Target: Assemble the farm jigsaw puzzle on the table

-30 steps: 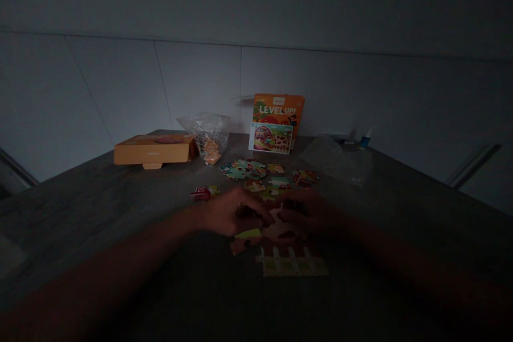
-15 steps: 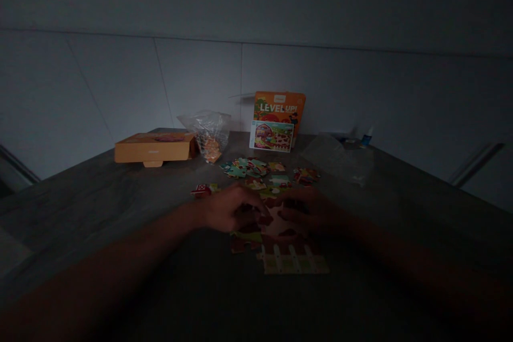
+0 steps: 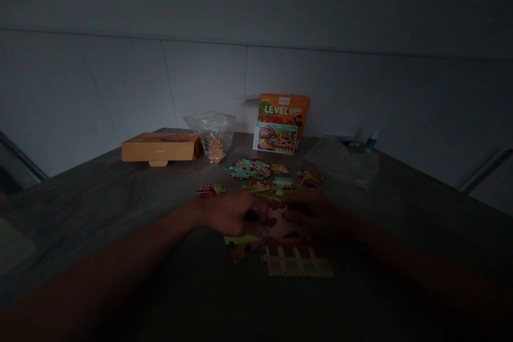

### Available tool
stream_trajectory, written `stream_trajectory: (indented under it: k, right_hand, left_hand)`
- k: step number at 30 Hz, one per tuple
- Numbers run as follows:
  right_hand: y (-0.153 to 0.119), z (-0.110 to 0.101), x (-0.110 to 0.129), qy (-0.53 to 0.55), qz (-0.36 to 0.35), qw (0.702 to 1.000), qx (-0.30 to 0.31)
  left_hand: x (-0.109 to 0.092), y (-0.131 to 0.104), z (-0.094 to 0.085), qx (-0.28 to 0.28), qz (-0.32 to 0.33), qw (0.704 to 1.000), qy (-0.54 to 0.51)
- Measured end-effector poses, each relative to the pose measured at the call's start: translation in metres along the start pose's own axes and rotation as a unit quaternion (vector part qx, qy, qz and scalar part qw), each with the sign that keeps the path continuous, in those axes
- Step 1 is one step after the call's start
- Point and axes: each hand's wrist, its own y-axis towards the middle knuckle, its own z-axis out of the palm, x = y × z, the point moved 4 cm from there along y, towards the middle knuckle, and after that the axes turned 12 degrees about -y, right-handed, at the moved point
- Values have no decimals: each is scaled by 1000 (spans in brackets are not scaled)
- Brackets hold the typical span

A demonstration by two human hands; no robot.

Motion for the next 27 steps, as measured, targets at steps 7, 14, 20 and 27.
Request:
stream_trajectory:
  k: [7, 14, 20, 27]
  right_hand:
    - [1, 0, 2, 7, -1, 1000, 11]
    - [1, -1, 3, 0, -6, 1000, 13]
    - [-1, 2, -2, 9, 2, 1000, 13]
    - [-1, 3, -5, -1, -9, 1000, 10]
  left_hand:
    - [9, 4, -12, -161, -5, 966, -203]
    - [21, 5, -14, -108, -13, 992, -58]
    - [18, 2, -12, -81, -78, 994, -18]
    - [20, 0, -12, -48, -86, 995, -28]
